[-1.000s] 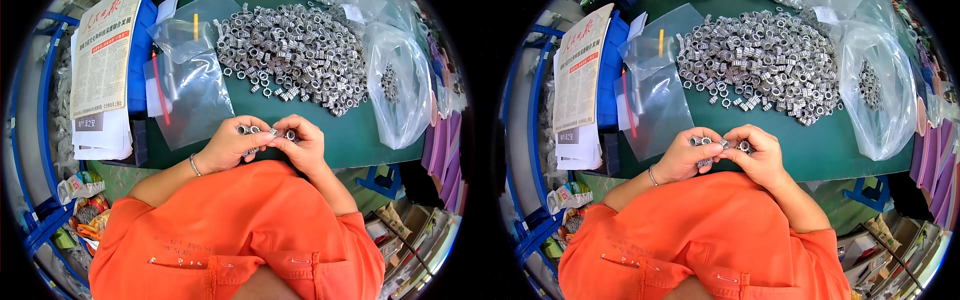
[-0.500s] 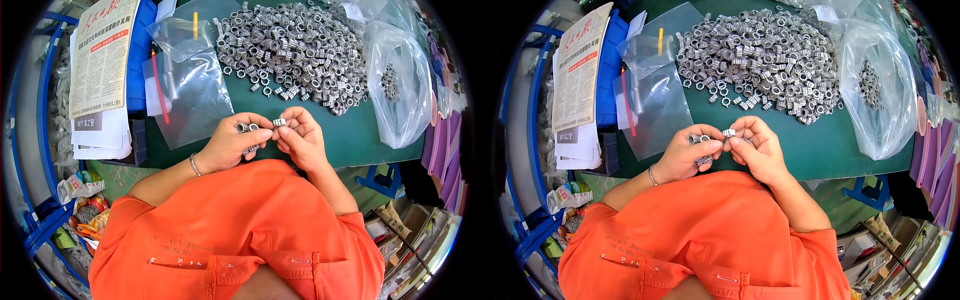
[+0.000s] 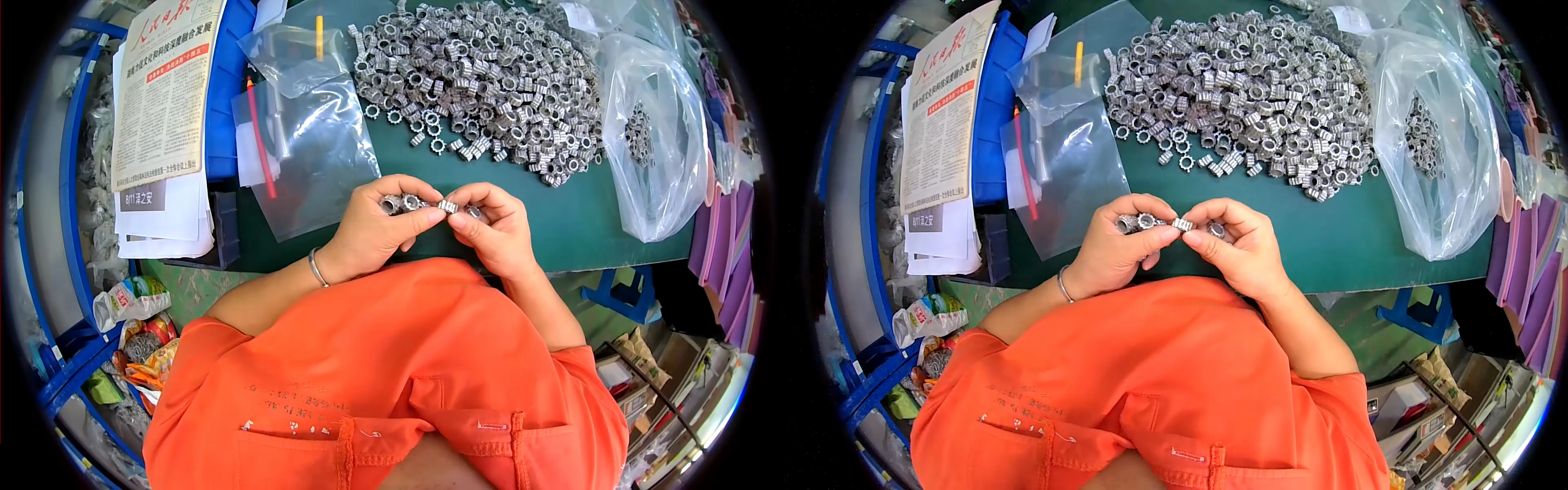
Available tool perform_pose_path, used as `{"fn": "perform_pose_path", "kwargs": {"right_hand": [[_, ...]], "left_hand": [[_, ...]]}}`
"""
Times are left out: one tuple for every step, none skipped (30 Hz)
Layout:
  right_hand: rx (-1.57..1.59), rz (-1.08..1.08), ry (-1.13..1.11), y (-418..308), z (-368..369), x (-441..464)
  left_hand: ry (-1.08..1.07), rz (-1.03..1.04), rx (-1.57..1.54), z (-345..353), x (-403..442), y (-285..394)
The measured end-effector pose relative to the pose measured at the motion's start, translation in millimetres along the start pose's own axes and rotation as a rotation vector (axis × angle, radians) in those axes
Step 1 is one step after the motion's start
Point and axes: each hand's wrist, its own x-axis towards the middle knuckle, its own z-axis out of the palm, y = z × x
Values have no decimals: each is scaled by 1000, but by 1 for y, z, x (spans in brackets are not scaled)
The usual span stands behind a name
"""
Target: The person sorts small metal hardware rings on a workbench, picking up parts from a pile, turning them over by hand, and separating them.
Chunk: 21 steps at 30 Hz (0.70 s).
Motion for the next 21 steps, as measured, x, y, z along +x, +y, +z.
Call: {"fn": "perform_pose_path", "kwargs": {"right_hand": [[1, 2, 0, 0, 1, -1], [22, -3, 0, 0, 3, -1], [43, -9, 0, 0, 4, -1], [44, -7, 0, 1, 3, -1], [21, -25, -1, 2, 3, -1], [-1, -44, -2, 3, 3, -1], [-1, -43, -2, 4, 2, -1], [-9, -44, -8, 5, 1, -2], [-17, -45, -14, 6, 0, -2], [-17, -45, -14, 5, 1, -2], [-27, -57, -12, 5, 2, -2], [-37, -69, -10, 4, 3, -2], [-37, -69, -10, 4, 3, -3], [21, -6, -23, 3, 2, -3], [79, 57, -36, 2, 1, -4], [77, 53, -39, 1, -1, -3], [229, 80, -62, 2, -6, 0], [380, 108, -87, 3, -11, 3], [396, 59, -105, 3, -19, 6], [426, -5, -83, -4, -19, 10], [456, -66, -61, -10, -18, 13]], "left_hand": [[1, -2, -1, 0, 0, 1], [1, 24, 31, 1, 0, 2], [2, 51, 63, 1, 1, 3], [3, 50, 62, 1, 0, 3], [1, 44, 67, 1, 0, 4], [-1, 39, 73, 1, 0, 4], [-1, 38, 72, 1, 0, 4], [-5, 43, 84, 1, 0, 4], [-9, 48, 95, 1, -1, 4], [-9, 48, 95, 1, -1, 5], [-14, 74, 105, 1, -1, 5], [-20, 101, 115, 1, -1, 5], [-20, 101, 115, 1, -1, 5], [-21, 78, 117, 1, -1, 6], [-22, 56, 120, 1, -1, 7], [-21, 61, 122, 0, -1, 5], [-2, -4, 9, 0, -2, 2], [16, -68, -104, -1, -2, 1], [16, -60, -104, -1, -1, 2], [28, -77, -177, -1, -1, 4], [42, -96, -251, -1, -1, 4]]}}
